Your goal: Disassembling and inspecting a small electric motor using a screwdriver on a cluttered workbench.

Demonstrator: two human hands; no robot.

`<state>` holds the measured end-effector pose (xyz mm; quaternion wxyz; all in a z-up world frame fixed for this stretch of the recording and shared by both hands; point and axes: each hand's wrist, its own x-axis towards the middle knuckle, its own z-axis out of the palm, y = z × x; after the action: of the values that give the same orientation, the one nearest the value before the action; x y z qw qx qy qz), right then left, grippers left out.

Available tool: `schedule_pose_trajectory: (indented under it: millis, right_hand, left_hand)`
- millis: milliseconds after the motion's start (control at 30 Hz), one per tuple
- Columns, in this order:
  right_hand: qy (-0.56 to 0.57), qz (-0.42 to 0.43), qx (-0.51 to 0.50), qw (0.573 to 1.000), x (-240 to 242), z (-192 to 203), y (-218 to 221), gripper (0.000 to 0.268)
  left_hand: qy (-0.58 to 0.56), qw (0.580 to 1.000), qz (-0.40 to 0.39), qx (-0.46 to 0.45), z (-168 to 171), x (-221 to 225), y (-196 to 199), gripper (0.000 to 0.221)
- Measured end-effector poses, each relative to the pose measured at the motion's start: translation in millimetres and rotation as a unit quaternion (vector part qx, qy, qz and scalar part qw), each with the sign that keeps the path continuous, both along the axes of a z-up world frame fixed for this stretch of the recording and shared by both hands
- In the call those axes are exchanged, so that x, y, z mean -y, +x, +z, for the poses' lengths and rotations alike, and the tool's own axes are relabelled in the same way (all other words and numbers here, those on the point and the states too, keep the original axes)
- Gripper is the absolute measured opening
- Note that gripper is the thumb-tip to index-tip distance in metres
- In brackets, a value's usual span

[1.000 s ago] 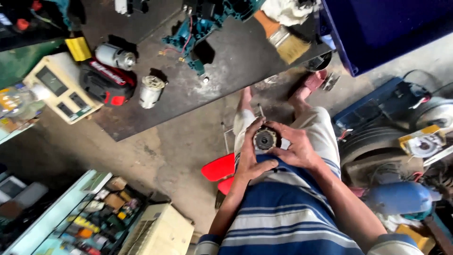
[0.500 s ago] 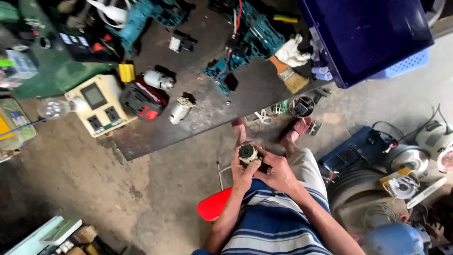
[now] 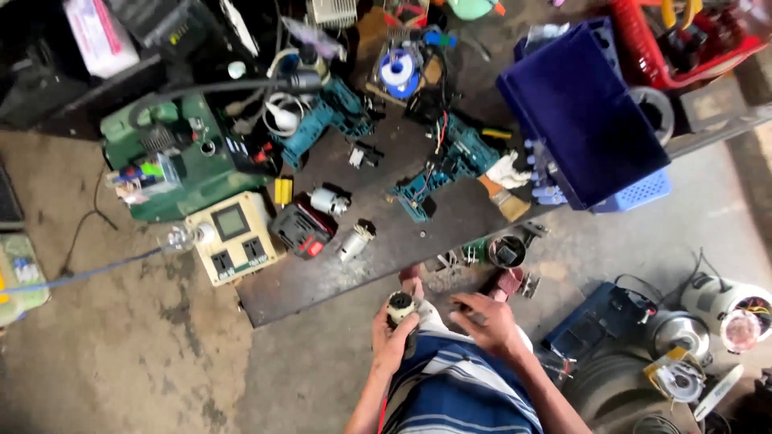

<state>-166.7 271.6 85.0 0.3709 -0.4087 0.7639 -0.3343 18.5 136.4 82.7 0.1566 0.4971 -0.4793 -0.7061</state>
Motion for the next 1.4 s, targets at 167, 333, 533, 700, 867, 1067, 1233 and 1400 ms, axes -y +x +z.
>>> schedule_pose_trajectory:
  millis: [167,333,533,700,867,1067,1233,1400]
  right_hand:
    - [0.064,-0.219,0.035,0.973,7,30,-16,0.022]
    - [-0.014,-0.190,0.027,0.981,25,76,-25,0.018]
    - [-0.213,-0.062,-0.051,0.974,71,126,-115,0.015]
    - [-0.239,-0.045,-0.160,0.957,127,162,-222,0.003]
    - [-0.221,-0.044,-0.338,0.914,203,139,-335,0.012]
    - [-0.074,-0.225,-0.210,0.949,312,54,-409,0.025]
    - [-0.063,-0.292,-0.166,0.940,366,-7,-420,0.018]
    - [-0.146,-0.465,-0.046,0.872,386,-66,-444,0.020]
  left_hand:
    - [-0.020,1.000,-0.015,-0.015,9,36,18,0.018]
    - [0.004,1.000,0.022,0.018,21,55,23,0.019]
    - [0.009,0.997,0.066,0.046,27,51,20,0.021]
    - [0.049,0.978,0.176,0.104,19,17,23,0.037]
    - [0.072,0.951,0.246,0.175,30,-2,7,0.030]
    - [0.090,0.903,0.377,0.187,10,-1,-22,0.077]
    - [0.026,0.965,0.218,0.142,18,47,-4,0.056]
    - [-0.005,0.985,0.134,0.104,31,89,11,0.048]
